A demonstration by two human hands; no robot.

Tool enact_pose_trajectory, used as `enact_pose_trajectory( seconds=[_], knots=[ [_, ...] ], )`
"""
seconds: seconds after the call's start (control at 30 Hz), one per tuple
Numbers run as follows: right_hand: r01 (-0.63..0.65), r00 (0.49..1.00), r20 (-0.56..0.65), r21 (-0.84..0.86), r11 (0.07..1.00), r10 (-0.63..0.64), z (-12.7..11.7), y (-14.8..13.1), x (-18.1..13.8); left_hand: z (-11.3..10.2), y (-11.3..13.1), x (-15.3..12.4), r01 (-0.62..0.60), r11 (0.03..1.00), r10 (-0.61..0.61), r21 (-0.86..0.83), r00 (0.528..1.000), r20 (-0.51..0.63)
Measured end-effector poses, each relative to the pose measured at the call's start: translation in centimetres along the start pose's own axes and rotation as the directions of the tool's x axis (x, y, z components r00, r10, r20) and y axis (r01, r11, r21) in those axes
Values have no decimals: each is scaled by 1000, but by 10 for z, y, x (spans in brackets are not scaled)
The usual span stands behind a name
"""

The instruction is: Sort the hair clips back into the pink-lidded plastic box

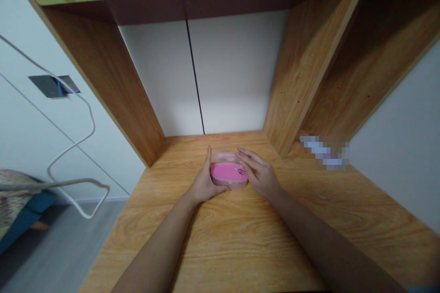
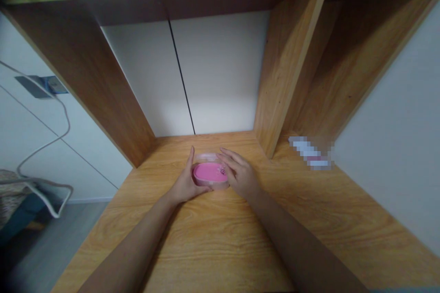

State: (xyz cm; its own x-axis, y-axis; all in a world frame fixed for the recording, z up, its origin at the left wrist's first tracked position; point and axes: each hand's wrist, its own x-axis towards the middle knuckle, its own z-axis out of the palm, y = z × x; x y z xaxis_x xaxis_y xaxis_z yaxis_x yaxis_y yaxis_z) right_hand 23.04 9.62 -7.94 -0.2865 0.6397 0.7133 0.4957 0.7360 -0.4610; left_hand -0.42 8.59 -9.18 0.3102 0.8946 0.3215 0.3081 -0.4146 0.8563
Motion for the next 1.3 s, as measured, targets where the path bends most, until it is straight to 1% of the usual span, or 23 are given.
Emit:
enact_pose_trajectory(
  seconds=[0.1,0.17,0.27,0.4,0.5,0.6,0.77,0.93,1.13,1.3],
  knots=[
    [-74,997,35,17,997,73,0,0,2,0,-3,0,12,1000,-12,-6,1000,9],
    [-104,994,26,12,995,104,2,5,2,0,-5,0,8,1000,-8,8,1000,5],
    [-143,990,8,-16,990,143,4,18,0,0,-6,0,-7,997,7,77,1000,-5],
    [-178,983,39,-73,981,181,6,33,-5,-1,-10,0,-5,984,8,176,1000,-14],
    [-195,977,58,-123,973,203,9,40,-8,-2,-12,0,22,978,-14,206,999,-40],
    [-212,972,67,-140,967,223,11,44,-11,-1,-11,0,3,972,7,236,999,-42],
    [-218,970,86,-106,970,228,14,46,-15,-1,-5,-3,-3,953,21,304,998,-55],
    [-206,971,106,-72,976,213,14,40,-14,-4,2,-7,-8,955,25,297,998,-54],
    [-136,989,52,-5,991,136,7,24,-9,-4,3,-9,-41,961,58,272,997,-53],
    [-94,995,21,55,994,93,2,15,-7,-3,1,-10,-23,953,42,302,998,-56]
  ],
)
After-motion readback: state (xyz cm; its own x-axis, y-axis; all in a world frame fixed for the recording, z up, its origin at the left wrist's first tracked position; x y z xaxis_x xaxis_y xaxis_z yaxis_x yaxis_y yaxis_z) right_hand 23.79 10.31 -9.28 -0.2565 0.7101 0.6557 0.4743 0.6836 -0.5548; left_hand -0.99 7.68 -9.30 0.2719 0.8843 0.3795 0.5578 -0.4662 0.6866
